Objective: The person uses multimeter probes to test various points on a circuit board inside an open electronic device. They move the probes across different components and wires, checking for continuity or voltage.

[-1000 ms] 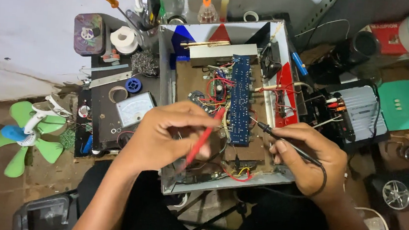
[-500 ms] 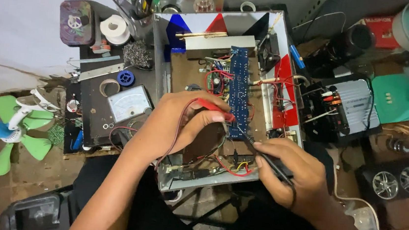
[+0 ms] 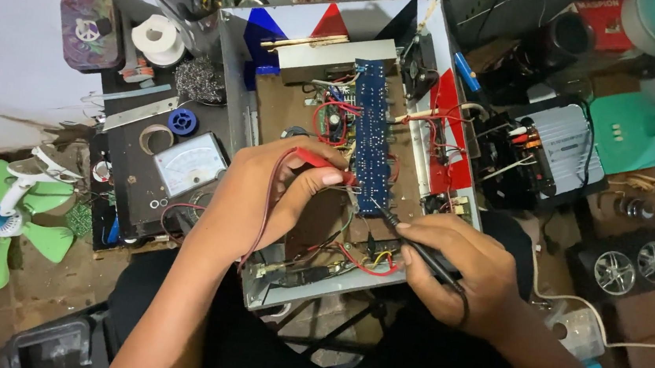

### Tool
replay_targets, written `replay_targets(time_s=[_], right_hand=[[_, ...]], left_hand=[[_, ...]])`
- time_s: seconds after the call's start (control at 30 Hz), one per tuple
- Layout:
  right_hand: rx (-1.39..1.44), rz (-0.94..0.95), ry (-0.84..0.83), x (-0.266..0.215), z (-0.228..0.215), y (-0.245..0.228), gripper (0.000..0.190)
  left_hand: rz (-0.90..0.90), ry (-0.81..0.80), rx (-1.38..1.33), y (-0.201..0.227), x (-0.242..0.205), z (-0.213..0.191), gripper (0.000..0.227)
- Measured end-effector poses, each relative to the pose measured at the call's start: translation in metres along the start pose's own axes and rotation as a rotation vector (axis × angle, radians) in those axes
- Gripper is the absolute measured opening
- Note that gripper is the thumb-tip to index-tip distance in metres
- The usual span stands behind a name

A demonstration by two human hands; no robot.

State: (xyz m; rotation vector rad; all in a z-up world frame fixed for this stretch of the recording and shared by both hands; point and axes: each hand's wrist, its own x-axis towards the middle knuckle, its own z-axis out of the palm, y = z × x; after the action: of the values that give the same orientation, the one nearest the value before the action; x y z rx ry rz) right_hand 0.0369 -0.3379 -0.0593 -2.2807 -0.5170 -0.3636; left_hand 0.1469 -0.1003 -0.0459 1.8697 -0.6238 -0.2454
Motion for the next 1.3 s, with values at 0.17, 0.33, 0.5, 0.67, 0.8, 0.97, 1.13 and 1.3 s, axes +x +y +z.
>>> replay_targets(time_s=[0.17, 0.33, 0.5, 0.67, 0.8, 0.97, 1.13, 1.3], right_hand=[[0.017, 0.018, -0.019, 0.0018, -0.0019, -0.001, 0.02], [0.016, -0.001, -0.039, 0.0039, -0.0022, -0.0004, 0.021], [0.013, -0.056, -0.053, 0.0084, -0.0016, -0.0007, 0.018], [0.002, -0.05, -0.103, 0.0077, -0.0015, 0.001, 0.02], [-0.022, -0.062, -0.083, 0.0073, 0.0004, 0.0014, 0.019], [-0.035, -0.041, -0.104, 0.0075, 0.0012, 0.0014, 0.02], [-0.056, -0.014, -0.128, 0.006, 0.0018, 0.0014, 0.021], [-0.06, -0.057, -0.1, 0.0061, 0.0034, 0.0023, 0.02]], left_hand=[[-0.005, 0.004, -0.042, -0.0003, -0.0007, 0.0004, 0.021], [-0.022, -0.004, -0.038, 0.0034, -0.0001, -0.0002, 0.021], [0.014, -0.003, -0.022, 0.0021, 0.0001, -0.0003, 0.02], [0.026, 0.008, -0.017, -0.0001, -0.0005, 0.0006, 0.019], [0.034, 0.003, -0.039, -0.0002, -0.0001, 0.0004, 0.017], [0.006, 0.011, -0.058, -0.0012, -0.0005, 0.0019, 0.016], [0.002, 0.012, -0.032, -0.0004, -0.0004, 0.0013, 0.018], [0.03, -0.001, -0.033, -0.0029, -0.0004, 0.0011, 0.018]])
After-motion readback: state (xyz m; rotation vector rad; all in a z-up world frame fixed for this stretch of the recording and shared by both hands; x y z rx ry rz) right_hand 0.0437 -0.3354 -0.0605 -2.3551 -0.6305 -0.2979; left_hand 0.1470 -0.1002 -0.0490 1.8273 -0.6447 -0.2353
